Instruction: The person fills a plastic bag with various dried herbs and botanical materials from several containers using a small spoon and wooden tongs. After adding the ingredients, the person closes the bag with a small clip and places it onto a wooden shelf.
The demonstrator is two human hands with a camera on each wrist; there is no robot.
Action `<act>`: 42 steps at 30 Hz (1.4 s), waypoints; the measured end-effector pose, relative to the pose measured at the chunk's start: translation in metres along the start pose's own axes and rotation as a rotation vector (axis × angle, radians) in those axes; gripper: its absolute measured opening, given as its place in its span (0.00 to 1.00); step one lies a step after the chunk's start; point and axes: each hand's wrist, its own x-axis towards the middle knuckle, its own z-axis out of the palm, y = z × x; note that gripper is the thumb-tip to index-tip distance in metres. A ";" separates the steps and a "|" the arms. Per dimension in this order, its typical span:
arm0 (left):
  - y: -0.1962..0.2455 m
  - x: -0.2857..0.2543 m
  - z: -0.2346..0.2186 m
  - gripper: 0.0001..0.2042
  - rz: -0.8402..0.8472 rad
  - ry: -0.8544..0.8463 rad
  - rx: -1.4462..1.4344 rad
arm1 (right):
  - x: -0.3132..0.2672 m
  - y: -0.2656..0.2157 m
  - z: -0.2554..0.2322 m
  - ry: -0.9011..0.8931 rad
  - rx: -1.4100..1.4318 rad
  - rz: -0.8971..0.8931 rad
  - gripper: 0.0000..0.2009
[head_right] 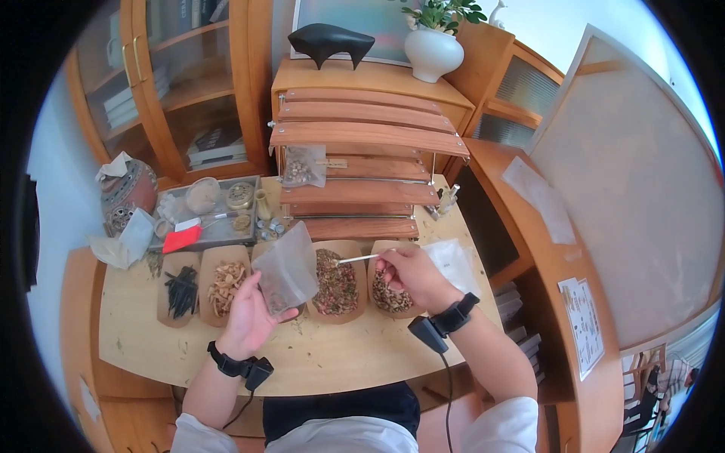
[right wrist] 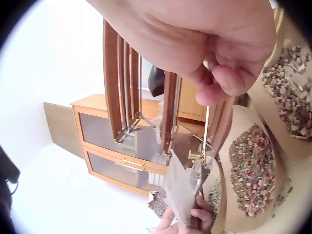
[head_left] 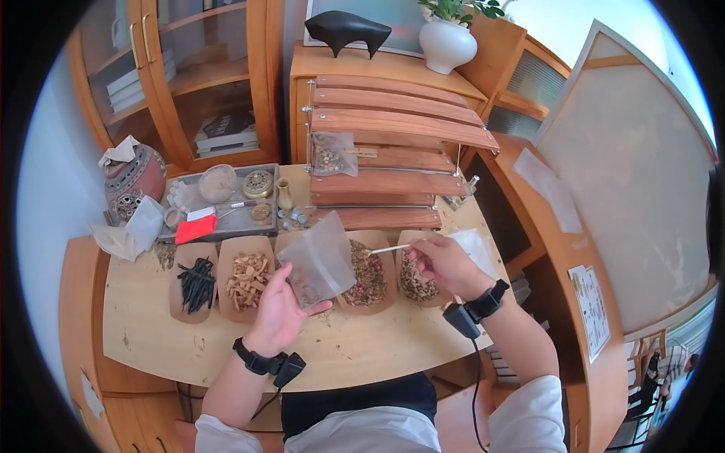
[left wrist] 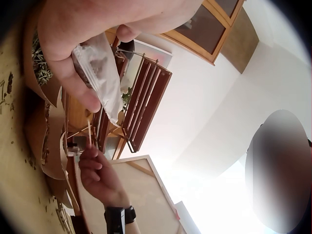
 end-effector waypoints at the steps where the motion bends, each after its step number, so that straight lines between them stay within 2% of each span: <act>1: 0.000 0.000 0.000 0.24 -0.001 -0.005 -0.006 | -0.004 -0.008 0.002 0.006 0.014 -0.024 0.10; 5: 0.000 -0.001 0.004 0.24 -0.015 -0.027 -0.015 | -0.018 -0.034 0.018 0.010 0.068 -0.084 0.11; 8: -0.002 0.001 0.002 0.24 -0.024 -0.061 -0.023 | -0.023 -0.039 0.033 0.030 -0.144 -0.157 0.11; 11: -0.002 0.001 0.000 0.24 -0.029 -0.085 -0.027 | -0.032 -0.037 0.042 0.046 -0.295 -0.314 0.11; 14: -0.002 0.000 -0.001 0.24 -0.022 -0.049 -0.028 | -0.036 -0.035 0.036 0.138 -0.171 -0.346 0.12; 21: -0.001 0.000 -0.001 0.24 0.009 0.043 -0.039 | 0.000 0.022 -0.001 0.206 -0.547 -0.398 0.13; 27: 0.000 0.000 0.001 0.24 0.006 0.045 -0.027 | 0.002 0.032 0.014 0.067 -0.415 -0.141 0.13; 33: -0.001 0.002 -0.002 0.24 0.006 0.057 -0.027 | 0.007 0.031 0.015 0.025 -0.218 0.063 0.11; 36: -0.001 0.002 -0.002 0.24 0.020 0.029 -0.027 | 0.009 0.032 0.007 -0.004 -0.082 0.084 0.11; 42: -0.001 0.002 -0.001 0.24 0.003 -0.012 -0.035 | -0.005 0.001 -0.001 0.014 0.042 -0.020 0.11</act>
